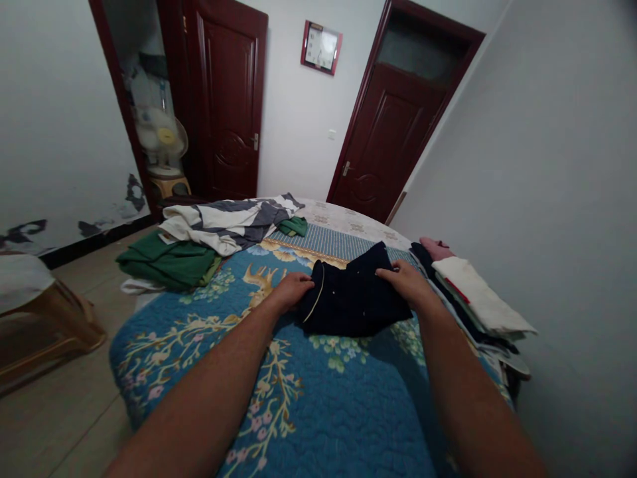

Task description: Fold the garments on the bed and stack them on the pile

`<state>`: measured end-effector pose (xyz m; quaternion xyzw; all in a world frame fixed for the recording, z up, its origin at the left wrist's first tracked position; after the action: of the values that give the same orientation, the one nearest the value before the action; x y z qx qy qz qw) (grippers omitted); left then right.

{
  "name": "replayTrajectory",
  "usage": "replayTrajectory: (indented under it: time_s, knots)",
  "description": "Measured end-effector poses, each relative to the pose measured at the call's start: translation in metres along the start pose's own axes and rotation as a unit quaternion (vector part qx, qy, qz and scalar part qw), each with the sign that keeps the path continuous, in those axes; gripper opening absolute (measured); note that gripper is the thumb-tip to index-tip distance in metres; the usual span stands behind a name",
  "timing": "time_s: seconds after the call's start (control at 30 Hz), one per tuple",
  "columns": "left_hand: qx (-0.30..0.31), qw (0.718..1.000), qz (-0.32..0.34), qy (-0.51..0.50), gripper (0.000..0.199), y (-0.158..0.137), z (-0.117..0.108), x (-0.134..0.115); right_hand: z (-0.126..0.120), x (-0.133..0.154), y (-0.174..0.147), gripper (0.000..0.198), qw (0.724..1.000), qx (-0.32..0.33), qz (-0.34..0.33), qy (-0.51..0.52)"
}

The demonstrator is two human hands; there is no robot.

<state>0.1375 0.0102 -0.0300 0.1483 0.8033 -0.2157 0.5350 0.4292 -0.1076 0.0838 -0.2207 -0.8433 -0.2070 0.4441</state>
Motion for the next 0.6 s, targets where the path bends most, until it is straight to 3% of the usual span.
replayTrajectory:
  time_s: [0.13, 0.27, 0.37, 0.47, 0.6]
  knots:
    - [0.011, 0.999, -0.006, -0.042, 0.028, -0.001, -0.001, 0.003, 0.062, 0.057, -0.023, 0.043, 0.997, 0.059, -0.039, 0.015]
    - [0.025, 0.992, -0.011, -0.124, 0.049, -0.003, -0.005, 0.006, 0.117, 0.069, -0.049, 0.037, 0.977, 0.169, -0.035, 0.124]
    - [0.014, 0.992, 0.010, -0.122, 0.056, -0.004, -0.010, 0.006, 0.114, 0.060, -0.049, 0.029, 0.985, 0.118, -0.100, 0.081]
    - [-0.023, 0.998, 0.023, -0.045, 0.044, -0.005, -0.015, 0.007, 0.105, 0.048, -0.047, 0.034, 0.980, 0.037, -0.198, -0.012]
    - [-0.071, 0.997, 0.015, 0.008, 0.029, -0.002, -0.018, 0.009, 0.131, 0.021, -0.065, 0.056, 0.961, 0.049, -0.255, -0.099]
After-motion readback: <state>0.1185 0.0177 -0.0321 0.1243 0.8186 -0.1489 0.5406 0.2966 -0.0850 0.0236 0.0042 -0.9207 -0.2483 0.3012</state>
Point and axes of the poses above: each hand's wrist, its own y-axis towards the middle knuckle, its own z-axis out of the palm, x = y × z, the point moved 6 cm from there along y, towards the middle knuckle, and after that the axes turned 12 degrees about y, right-handed, at the moved point
